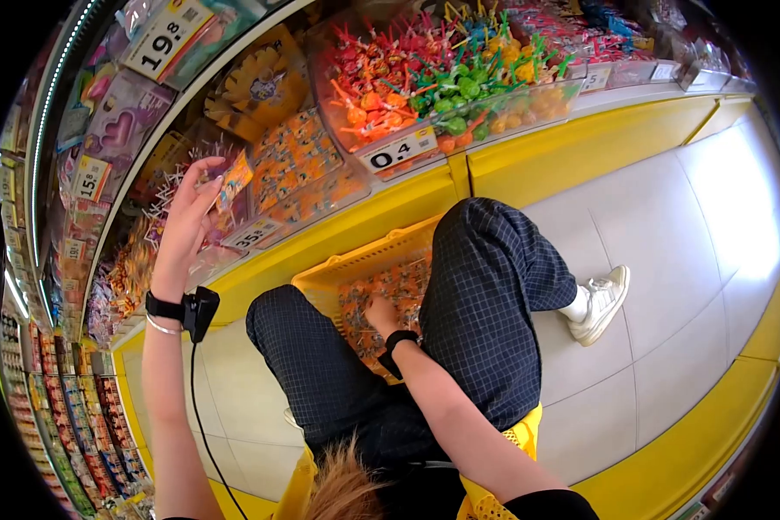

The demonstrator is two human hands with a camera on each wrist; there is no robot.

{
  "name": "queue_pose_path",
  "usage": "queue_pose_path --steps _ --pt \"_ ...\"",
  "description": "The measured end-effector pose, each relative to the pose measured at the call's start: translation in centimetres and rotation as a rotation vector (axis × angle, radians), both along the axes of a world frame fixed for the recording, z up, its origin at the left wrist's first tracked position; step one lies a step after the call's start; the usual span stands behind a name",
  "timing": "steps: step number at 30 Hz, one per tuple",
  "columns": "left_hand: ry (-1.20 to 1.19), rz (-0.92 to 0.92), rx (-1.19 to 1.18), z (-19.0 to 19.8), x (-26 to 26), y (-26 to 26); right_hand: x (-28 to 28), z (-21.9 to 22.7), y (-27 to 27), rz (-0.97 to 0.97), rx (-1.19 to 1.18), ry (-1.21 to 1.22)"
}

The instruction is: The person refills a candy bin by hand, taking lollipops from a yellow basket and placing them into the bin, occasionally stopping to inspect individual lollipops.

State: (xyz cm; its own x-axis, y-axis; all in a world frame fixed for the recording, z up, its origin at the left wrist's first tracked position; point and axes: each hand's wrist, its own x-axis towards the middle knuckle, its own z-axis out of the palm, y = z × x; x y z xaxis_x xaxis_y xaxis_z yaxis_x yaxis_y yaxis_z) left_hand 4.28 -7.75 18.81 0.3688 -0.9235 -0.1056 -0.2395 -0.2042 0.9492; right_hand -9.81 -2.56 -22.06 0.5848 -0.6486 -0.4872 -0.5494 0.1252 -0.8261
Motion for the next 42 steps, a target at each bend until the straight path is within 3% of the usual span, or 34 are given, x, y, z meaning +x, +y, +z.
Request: queue_pose_path --steps 6,8,11,18,20,22,24,29,32,37,42 --pt "-0.066 -0.140 0.118 -1.7 3.3 -4.8 0.4 0.2 0.8 0.036 -0.017 -0.046" --pt "-0.043 -0.088 0.155 -1.8 3.8 -5.9 1.6 -0.3 0.9 0.125 -0.203 -0.057" --pt "-0.095 -0.113 0.205 -2.3 3.6 -7.8 2.5 -0.3 1.0 0.097 -0.034 -0.099" --pt "-0.098 -0.178 0.253 -4.2 3.4 -12.3 1.2 2.4 1.0 0.136 0.000 0.001" --pt "-0.093 -0.186 0.252 -4.5 3.9 -13.7 1.6 2.7 0.4 0.092 -0.003 -0.075" --pt "-0.010 -0.084 0.239 -5.7 4.3 -14.5 1.2 3.1 0.5 0.047 0.008 -0.137" --pt "0.015 -0.094 0.244 -6.7 5.5 -15.7 1.0 3.8 0.2 0.079 0.020 -0.118" --pt "0.239 -0.034 0.216 -8.2 6.0 -16.8 1.2 4.0 0.3 0.148 0.088 -0.095" --pt "0.130 0.019 0.290 -7.6 3.6 -16.2 1.4 3.8 0.7 0.061 0.102 -0.138" --pt "0.057 0.041 0.339 -8.6 4.0 -16.4 1.3 4.2 0.4 0.035 0.136 -0.119" --pt "0.036 -0.042 0.369 -8.2 3.5 -16.3 1.4 3.5 0.5 0.148 0.065 -0.120"
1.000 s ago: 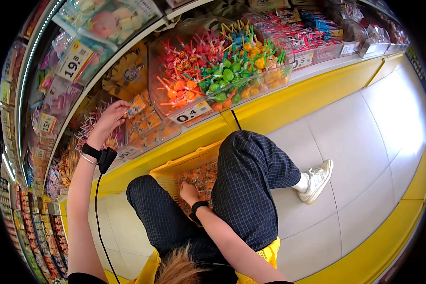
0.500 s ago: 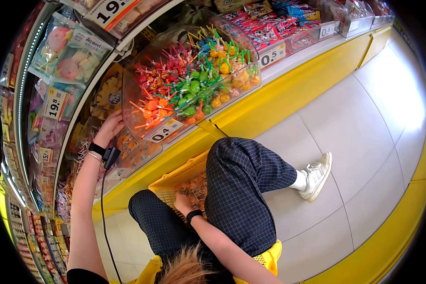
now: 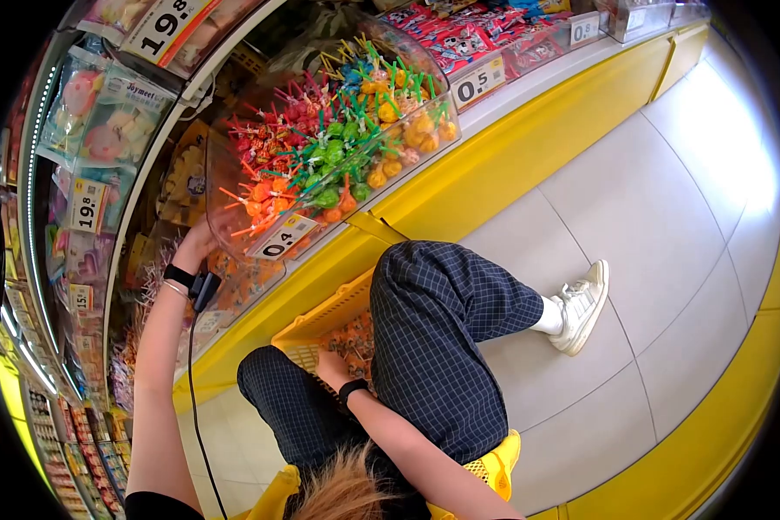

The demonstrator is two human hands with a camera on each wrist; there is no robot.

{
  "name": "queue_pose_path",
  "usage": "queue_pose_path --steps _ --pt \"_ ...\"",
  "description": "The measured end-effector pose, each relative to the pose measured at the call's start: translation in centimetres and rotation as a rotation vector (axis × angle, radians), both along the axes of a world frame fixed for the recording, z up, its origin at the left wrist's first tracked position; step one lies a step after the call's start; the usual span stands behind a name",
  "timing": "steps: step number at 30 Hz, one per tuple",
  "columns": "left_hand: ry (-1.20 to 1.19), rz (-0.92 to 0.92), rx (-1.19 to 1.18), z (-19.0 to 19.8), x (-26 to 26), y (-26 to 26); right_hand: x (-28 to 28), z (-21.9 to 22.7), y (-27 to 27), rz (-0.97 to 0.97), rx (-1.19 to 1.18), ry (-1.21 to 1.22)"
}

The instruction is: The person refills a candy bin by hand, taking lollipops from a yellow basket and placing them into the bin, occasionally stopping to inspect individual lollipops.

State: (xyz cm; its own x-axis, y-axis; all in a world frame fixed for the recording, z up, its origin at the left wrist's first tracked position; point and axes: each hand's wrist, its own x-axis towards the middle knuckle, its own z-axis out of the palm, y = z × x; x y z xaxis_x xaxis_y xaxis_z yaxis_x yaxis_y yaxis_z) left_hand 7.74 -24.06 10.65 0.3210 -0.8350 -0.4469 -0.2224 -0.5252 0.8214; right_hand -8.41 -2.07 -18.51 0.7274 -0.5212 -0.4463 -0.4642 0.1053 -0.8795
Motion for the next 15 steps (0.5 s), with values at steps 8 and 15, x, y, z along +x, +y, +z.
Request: queue_pose_path --steps 8,15 --pt "0.103 -0.095 -0.102 1.3 0.9 1.1 0.2 -0.5 0.5 -0.091 0.062 -0.025" --pt "-0.178 -0.214 -0.475 6.4 -7.2 7.5 0.2 -3.2 0.7 -0.014 -0.059 0.094"
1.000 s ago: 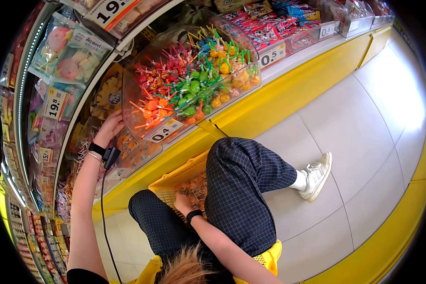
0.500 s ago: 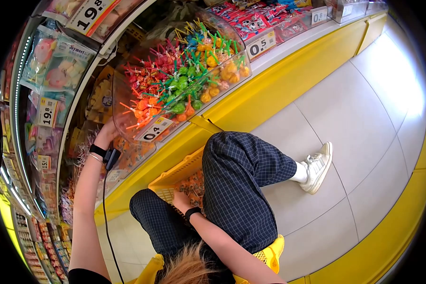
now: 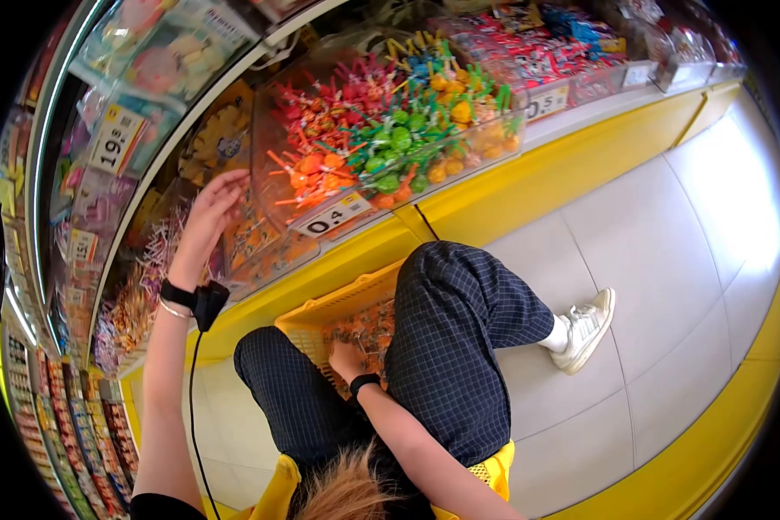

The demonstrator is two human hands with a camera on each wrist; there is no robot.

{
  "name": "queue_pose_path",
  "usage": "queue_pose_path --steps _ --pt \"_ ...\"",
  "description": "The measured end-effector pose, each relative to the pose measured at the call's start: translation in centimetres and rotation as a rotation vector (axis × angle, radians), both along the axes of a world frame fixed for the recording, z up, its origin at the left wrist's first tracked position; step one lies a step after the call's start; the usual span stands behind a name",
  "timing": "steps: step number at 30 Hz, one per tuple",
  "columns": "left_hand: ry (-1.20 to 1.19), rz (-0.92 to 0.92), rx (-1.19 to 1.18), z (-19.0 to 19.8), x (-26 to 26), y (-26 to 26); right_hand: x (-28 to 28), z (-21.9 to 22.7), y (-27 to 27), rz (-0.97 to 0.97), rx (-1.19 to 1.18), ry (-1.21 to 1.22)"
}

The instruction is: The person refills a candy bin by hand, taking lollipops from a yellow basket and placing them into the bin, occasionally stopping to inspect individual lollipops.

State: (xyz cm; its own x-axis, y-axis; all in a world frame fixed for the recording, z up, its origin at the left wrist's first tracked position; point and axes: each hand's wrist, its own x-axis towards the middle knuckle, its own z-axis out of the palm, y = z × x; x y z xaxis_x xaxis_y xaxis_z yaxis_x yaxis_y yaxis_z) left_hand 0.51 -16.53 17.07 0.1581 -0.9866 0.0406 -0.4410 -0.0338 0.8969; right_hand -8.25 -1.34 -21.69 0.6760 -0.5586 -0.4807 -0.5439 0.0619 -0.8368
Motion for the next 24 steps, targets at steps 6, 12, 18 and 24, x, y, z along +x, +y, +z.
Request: queue_pose_path --steps 6,12,18,24 --pt "0.193 -0.412 0.195 -1.2 -4.0 8.6 -0.5 -2.2 -0.4 -0.109 0.055 0.082" --pt "0.458 -0.484 0.505 -16.5 -3.5 11.8 -1.3 -3.2 -0.9 -0.372 -0.196 -0.061" --pt "0.110 0.369 0.313 -40.1 -3.1 15.7 -1.9 -8.7 -1.6 -0.362 -0.284 0.333" --pt "0.110 0.564 0.650 -44.2 -3.9 17.8 -3.4 -1.2 -2.1 -0.351 -0.123 0.496"
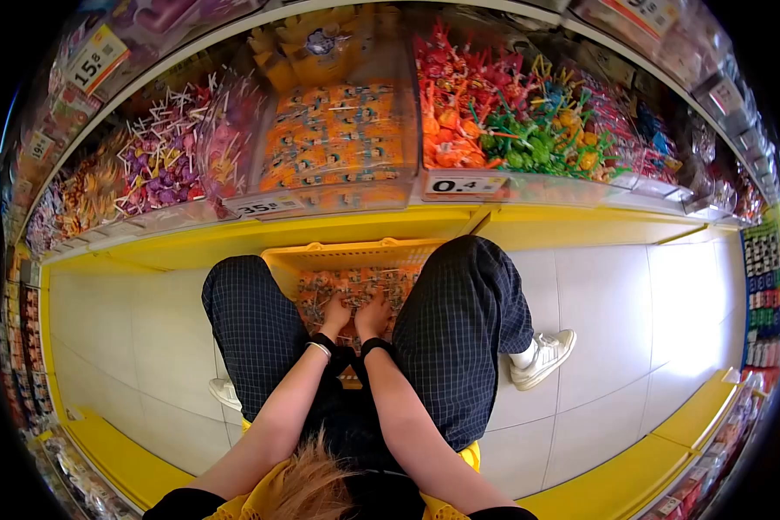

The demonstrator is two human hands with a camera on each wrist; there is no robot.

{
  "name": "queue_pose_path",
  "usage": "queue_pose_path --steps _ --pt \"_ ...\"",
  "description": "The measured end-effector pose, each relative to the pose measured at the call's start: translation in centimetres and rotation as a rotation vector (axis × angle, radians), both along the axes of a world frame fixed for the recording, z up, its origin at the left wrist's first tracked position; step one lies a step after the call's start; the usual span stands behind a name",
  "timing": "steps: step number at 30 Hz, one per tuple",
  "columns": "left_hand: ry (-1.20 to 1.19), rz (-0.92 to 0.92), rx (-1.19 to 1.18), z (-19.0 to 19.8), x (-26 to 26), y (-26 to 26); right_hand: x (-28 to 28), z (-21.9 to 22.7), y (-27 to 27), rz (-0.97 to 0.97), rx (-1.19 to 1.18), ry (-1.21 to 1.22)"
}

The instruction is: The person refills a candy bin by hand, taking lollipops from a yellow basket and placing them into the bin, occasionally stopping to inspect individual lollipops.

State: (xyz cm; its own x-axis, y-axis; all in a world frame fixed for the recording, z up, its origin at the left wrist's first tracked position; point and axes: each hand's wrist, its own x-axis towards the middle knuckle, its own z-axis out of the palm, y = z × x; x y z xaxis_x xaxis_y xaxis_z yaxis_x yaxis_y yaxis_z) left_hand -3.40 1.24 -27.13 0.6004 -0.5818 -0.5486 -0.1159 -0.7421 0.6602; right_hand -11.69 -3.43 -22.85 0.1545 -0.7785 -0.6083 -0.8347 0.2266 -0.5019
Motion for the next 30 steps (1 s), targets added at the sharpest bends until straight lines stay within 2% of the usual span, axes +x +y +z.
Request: queue_pose_path --steps 2,5,7,9,11,12,14,15,17,18,20,21,23,30 --pt "-0.008 0.023 0.047 -2.6 0.5 0.4 0.1 -0.2 0.3 0.028 -0.006 0.019" --pt "0.055 -0.033 0.194 -4.3 0.6 1.0 -0.1 -2.0 0.4 0.025 -0.027 -0.045" --pt "-0.287 -0.051 0.140 -3.8 -0.4 1.5 -0.5 -5.6 0.3 0.050 -0.170 0.013" --pt "-0.266 -0.046 0.092 -3.9 -0.4 1.3 -1.3 -10.1 -0.2 -0.026 -0.060 -0.170" --pt "-0.062 -0.065 0.025 -1.0 0.2 0.9 -1.5 -15.3 -0.4 -0.029 -0.050 -0.217" --pt "-0.043 -0.067 0.041 -1.2 0.1 0.7 -1.5 -14.2 -0.7 -0.031 -0.034 -0.199" --pt "0.090 -0.039 0.112 -1.6 -0.5 0.6 -1.3 -9.7 -1.1 -0.124 0.292 -0.255" --pt "0.100 -0.040 0.120 -1.4 -0.6 0.6 -1.4 -10.4 -0.7 -0.127 0.300 -0.245" --pt "0.072 -0.113 0.189 -0.9 -0.8 0.7 -1.6 -12.5 0.4 0.068 0.009 -0.259" --pt "0.029 -0.074 0.118 -1.7 -1.0 1.0 -1.4 -11.7 0.3 0.070 0.014 -0.254" --pt "0.068 -0.045 0.126 -1.9 -1.1 1.0 -0.9 -9.1 -0.1 0.014 0.149 -0.157" --pt "0.100 -0.019 0.128 -1.9 -1.0 0.9 -1.0 -9.9 -0.2 0.015 0.151 -0.154" --pt "0.086 -0.022 0.113 -1.8 -0.9 0.7 -1.3 -11.3 -0.2 -0.055 0.141 -0.293" --pt "0.088 0.007 0.075 -1.0 -0.9 0.3 -1.0 -7.3 -0.3 -0.035 0.034 -0.181"
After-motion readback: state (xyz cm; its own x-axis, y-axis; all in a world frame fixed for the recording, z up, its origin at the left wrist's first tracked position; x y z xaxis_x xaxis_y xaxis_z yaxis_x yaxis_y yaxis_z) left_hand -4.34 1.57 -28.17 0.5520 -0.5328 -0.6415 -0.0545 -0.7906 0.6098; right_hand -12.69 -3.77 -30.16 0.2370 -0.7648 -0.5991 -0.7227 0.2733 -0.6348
